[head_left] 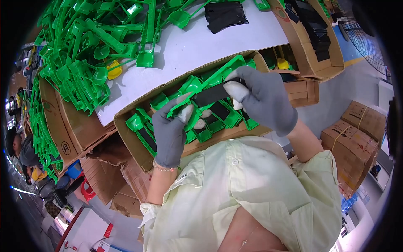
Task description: Manually assembling green plastic flashlight housings by inserting black components and packing them into a cardboard box.
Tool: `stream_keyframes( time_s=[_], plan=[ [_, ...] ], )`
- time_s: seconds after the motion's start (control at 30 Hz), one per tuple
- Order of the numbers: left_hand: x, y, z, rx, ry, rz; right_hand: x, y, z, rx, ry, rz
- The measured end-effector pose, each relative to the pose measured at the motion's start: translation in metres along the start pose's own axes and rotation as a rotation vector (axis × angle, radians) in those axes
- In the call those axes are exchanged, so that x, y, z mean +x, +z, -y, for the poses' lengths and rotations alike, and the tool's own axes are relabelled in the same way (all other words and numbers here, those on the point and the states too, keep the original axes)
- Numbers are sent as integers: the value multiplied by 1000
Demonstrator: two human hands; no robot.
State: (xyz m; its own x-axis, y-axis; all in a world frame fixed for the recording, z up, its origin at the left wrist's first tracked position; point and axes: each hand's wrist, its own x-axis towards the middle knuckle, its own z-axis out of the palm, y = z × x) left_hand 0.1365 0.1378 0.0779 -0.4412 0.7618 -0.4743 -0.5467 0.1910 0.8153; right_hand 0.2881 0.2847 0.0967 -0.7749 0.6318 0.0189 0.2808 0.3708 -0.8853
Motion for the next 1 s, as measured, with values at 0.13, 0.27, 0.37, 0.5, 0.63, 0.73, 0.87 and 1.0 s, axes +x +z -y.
stream_keyframes(
  time_s=[0.13,0.27,0.37,0.5,0.63,0.73,0.87,1.0],
  plan=[
    [-1,1,2,-62,-55,27,4,-4,-6,151,242,78],
    [-1,14,-3,12,-65,-40,1,-1,-15,-98,133,25],
    [-5,13,-7,122,-32,-28,-6,-8,-6,-383,-23,-125],
    [-8,3,-11,229,-7,80,-8,-10,-13,-428,-208,-470],
    [-7,-2,-6,276,-89,225,-39,0,-37,156,45,-25],
    [-1,5,1,288,-244,171,-61,0,-34,-107,224,131],
    [21,26,-5,437,-280,132,-75,8,-40,-116,320,-56],
    [40,43,-9,538,-283,239,-88,10,-47,-142,348,-200]
  ],
)
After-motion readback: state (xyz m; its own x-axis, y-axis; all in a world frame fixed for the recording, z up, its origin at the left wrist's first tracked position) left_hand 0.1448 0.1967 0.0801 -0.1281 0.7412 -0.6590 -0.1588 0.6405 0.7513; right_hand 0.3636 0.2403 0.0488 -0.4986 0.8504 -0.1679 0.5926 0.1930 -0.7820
